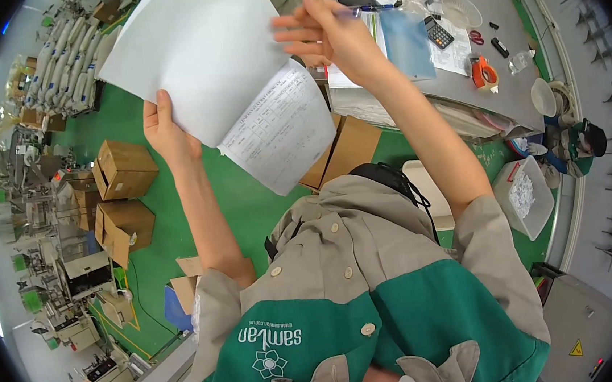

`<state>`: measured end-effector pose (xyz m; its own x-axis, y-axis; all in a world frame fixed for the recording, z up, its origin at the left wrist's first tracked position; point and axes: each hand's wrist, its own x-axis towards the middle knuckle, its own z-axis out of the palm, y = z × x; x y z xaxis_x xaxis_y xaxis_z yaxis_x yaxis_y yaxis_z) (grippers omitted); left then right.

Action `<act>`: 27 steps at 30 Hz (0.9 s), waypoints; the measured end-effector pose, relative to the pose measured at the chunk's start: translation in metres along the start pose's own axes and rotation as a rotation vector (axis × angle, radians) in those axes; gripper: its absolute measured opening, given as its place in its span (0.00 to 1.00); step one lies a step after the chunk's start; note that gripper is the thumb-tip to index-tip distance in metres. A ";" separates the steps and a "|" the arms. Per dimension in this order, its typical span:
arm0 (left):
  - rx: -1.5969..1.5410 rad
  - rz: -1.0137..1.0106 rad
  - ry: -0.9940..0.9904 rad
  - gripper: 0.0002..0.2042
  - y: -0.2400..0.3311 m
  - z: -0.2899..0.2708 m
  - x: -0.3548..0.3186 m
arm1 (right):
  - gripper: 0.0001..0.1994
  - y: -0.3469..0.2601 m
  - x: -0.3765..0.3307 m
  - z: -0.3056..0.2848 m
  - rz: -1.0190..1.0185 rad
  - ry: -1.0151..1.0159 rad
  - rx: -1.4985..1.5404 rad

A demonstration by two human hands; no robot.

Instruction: Checking production weights written on cardboard boxes and documenting the data in a logbook.

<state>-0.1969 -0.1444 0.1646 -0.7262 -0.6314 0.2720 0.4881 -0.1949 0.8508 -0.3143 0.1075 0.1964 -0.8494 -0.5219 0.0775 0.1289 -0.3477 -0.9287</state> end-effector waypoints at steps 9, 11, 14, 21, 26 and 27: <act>-0.260 -0.102 -0.029 0.14 0.020 -0.010 0.012 | 0.34 0.144 -0.060 -0.081 0.121 -0.132 -0.555; -0.261 -0.111 -0.035 0.15 0.022 -0.013 0.010 | 0.31 0.141 -0.070 -0.075 0.136 -0.134 -0.598; -0.223 -0.105 -0.004 0.15 0.022 -0.016 0.008 | 0.21 0.134 -0.074 -0.075 0.224 -0.183 -0.521; -0.087 0.078 -0.084 0.21 0.013 -0.008 -0.008 | 0.17 0.118 -0.080 -0.077 0.378 -0.209 -0.405; 0.336 0.128 -0.233 0.09 -0.006 -0.024 -0.028 | 0.14 0.107 -0.076 -0.068 0.375 -0.141 -0.295; 0.399 0.163 -0.303 0.09 -0.008 -0.021 -0.034 | 0.14 0.101 -0.075 -0.064 0.375 -0.137 -0.294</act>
<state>-0.1665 -0.1369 0.1390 -0.7927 -0.3726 0.4825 0.4268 0.2258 0.8757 -0.2700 0.1616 0.0732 -0.6946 -0.6735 -0.2528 0.2459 0.1080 -0.9633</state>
